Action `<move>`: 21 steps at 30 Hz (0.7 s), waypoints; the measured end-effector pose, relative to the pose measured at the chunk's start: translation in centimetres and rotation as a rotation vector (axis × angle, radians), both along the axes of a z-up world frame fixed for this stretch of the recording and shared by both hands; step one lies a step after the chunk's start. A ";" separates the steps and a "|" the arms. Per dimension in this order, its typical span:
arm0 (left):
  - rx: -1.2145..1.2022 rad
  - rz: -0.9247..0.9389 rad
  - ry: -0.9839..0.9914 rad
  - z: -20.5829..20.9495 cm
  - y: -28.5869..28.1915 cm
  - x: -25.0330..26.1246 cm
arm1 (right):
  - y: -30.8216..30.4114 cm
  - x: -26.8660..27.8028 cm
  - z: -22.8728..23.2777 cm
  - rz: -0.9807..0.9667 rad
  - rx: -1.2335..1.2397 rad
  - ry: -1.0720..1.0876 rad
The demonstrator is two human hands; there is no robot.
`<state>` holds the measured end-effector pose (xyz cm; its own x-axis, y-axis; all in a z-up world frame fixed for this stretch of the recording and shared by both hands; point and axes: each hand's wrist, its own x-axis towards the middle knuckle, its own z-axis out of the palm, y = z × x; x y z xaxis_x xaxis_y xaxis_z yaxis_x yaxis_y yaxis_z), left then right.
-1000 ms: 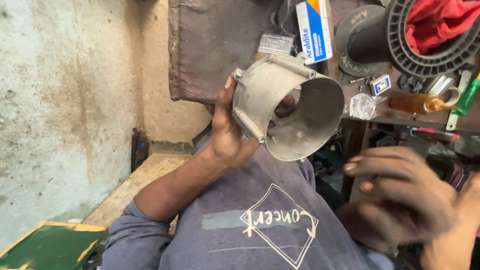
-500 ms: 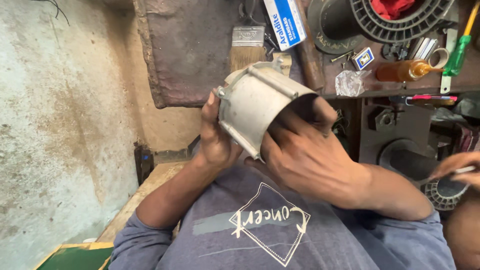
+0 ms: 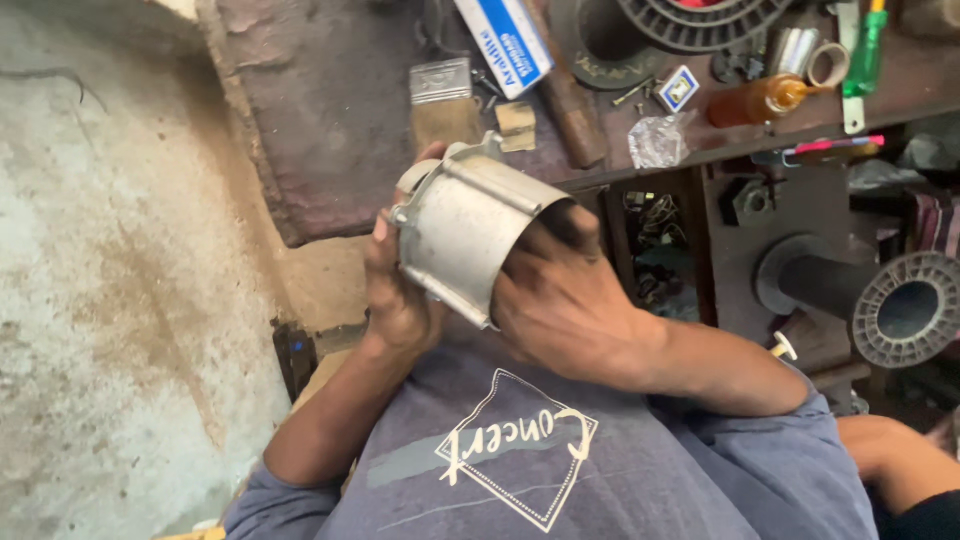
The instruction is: The person disassembles a small electric motor, applies lubricant to the rotor shaft and bearings, and reassembles the components. They use a screwdriver to remove parts, a bottle to apply oil, and pliers to adjust a small metal piece on the rotor.
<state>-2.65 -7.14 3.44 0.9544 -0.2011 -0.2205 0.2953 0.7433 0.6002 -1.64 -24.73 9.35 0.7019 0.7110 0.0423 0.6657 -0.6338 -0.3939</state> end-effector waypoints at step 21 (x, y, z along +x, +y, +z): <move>0.031 0.230 0.189 -3.3 0.7 -0.5 | -19.2 3.9 0.8 -0.759 0.718 -0.195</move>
<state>-3.18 -6.46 0.11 0.9157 0.0249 -0.4010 0.2301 0.7857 0.5742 2.23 -43.95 10.11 0.8870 -0.1466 0.4379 0.2855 -0.5711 -0.7696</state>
